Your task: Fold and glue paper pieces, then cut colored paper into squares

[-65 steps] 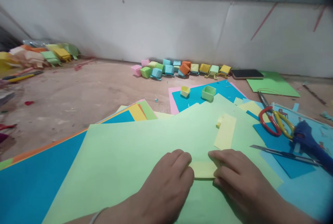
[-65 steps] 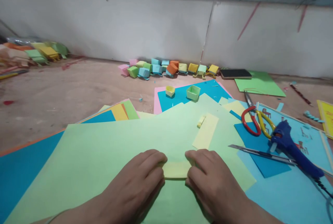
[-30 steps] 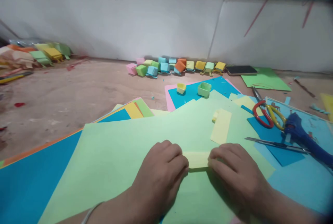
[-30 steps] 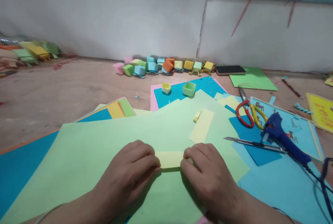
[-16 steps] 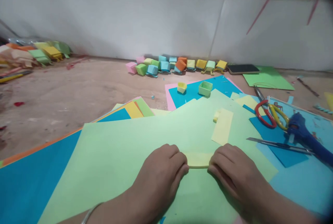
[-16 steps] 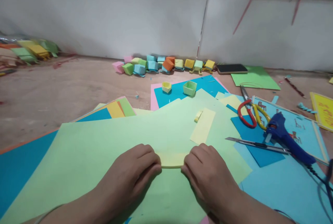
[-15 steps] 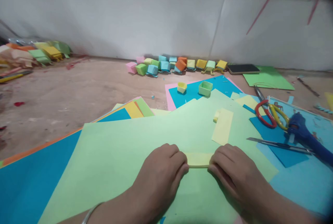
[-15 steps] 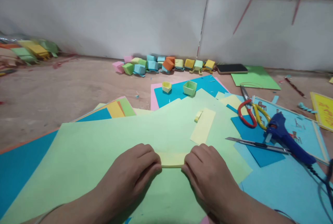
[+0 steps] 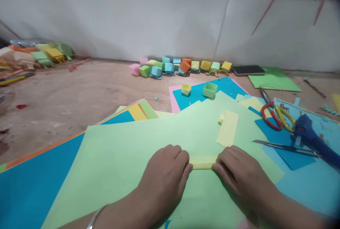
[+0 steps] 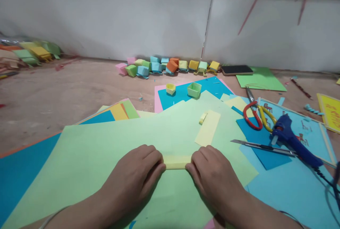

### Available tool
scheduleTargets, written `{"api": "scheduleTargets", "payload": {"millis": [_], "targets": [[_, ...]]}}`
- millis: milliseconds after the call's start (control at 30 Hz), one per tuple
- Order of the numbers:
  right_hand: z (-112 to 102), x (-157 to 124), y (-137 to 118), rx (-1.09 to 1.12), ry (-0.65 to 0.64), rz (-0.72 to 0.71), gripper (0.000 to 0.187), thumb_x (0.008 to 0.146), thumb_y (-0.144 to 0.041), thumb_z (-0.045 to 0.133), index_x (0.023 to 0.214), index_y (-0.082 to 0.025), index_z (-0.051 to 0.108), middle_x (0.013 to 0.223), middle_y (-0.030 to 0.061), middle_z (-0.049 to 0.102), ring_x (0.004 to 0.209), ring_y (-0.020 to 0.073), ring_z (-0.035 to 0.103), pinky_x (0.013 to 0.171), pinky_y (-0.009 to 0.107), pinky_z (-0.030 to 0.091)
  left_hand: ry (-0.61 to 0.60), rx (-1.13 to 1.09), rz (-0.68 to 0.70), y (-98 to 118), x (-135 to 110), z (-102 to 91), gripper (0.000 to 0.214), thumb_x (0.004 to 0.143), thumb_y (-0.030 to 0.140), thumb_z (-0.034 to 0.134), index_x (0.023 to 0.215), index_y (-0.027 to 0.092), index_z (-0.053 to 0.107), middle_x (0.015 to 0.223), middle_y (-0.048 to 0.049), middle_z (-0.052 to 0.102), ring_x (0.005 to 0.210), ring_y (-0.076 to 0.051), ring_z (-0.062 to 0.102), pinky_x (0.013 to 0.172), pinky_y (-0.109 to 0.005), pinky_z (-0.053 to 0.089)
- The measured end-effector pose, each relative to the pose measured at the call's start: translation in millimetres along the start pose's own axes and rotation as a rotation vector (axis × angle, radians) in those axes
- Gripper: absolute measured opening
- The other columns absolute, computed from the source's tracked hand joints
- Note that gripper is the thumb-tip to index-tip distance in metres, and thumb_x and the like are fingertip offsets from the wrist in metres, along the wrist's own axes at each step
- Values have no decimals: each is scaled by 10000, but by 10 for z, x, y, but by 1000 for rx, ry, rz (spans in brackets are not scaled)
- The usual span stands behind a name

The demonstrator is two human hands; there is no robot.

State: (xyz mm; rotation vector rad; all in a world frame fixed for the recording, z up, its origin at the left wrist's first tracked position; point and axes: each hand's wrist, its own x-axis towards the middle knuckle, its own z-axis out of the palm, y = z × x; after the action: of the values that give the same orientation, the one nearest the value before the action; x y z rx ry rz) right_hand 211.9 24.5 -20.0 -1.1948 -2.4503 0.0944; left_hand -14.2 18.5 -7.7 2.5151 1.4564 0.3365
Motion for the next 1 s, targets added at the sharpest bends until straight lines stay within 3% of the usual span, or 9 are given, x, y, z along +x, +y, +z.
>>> {"api": "scheduleTargets", "payload": {"millis": [200, 500, 800, 1000], "targets": [[-2, -1, -10, 6, -60, 23, 278, 972, -225, 440, 701, -190, 494, 665, 20, 507, 609, 160, 439, 544, 287, 313, -28, -24, -23, -3, 11, -9, 255, 944, 209, 402, 738, 186, 550, 703, -35, 567, 640, -199, 489, 581, -328, 345], [-127, 42, -48, 333, -177, 196, 197, 957, -185, 481, 779, -201, 564, 749, 15, 560, 710, 161, 528, 618, 288, 399, -121, -57, -99, 21, 32, -37, 231, 944, 216, 436, 763, 185, 577, 748, -38, 579, 695, -213, 503, 617, -346, 366], [-110, 41, -51, 308, -173, 184, 241, 975, -209, 457, 743, -198, 522, 721, 12, 543, 691, 161, 506, 617, 292, 389, -71, -46, -71, 9, 28, -25, 290, 962, 224, 409, 719, 186, 564, 703, -27, 560, 661, -205, 493, 604, -340, 359], [-55, 18, -46, 173, -85, 113, 239, 967, -228, 475, 731, -200, 503, 682, 8, 527, 639, 162, 473, 580, 284, 348, -29, -36, -50, 24, 28, -17, 281, 949, 211, 401, 721, 185, 564, 693, -30, 550, 643, -205, 479, 585, -338, 342]]}}
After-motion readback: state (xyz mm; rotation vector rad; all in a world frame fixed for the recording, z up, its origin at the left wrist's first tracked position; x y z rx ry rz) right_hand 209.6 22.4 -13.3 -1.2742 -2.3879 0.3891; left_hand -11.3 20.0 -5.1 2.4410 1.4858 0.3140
